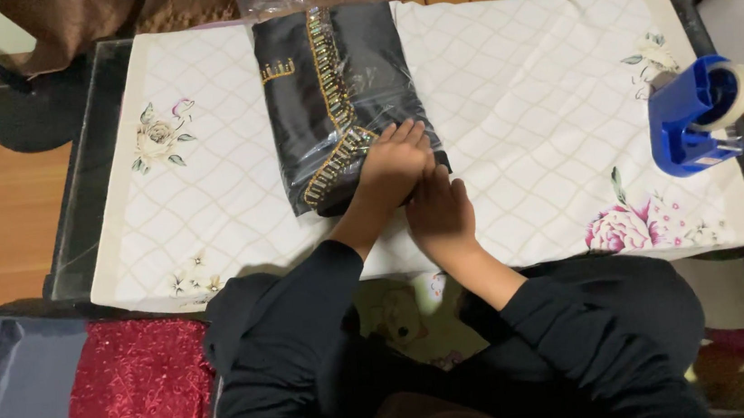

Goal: The person folds a black garment with gold trim and wraps it in a clear plastic sheet on a table. They smooth the plastic and fold the edges to enclose the garment, then place the wrapped item into a suitcase.

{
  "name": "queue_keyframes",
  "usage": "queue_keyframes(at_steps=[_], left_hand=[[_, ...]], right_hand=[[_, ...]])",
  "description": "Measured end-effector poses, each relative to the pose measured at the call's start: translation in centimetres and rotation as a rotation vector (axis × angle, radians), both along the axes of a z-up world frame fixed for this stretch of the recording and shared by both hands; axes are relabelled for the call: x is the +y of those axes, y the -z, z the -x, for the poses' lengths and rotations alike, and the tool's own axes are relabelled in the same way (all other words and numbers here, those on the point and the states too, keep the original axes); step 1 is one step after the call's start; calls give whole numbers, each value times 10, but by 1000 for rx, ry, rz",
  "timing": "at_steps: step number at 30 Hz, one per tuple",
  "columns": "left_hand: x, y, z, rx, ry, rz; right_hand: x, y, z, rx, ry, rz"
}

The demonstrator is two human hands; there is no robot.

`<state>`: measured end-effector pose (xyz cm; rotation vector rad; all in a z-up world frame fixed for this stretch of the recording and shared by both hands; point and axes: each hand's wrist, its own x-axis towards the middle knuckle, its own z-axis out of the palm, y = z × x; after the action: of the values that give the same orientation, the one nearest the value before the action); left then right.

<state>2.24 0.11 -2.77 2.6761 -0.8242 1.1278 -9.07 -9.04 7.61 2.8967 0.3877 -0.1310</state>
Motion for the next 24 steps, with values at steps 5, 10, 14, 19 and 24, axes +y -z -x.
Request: queue_keyframes(at_steps=[5,10,14,19,24], left_hand=[[0,-38,26,257,-5,-32],[-5,-33,33,-48,2,-83],[-11,-14,32,-114,-21,-124],[-54,41,46,116,-66,-55],[-80,-16,79,44,-174,259]], right_hand=[[-10,51,-4,-616,-380,-450],[-16,69,-16,-505,-382,-331],[-9,63,-14,-504,-354,-283],[-8,51,-16,-490,-313,-228],[-11,41,-15,-466,-260,-163]])
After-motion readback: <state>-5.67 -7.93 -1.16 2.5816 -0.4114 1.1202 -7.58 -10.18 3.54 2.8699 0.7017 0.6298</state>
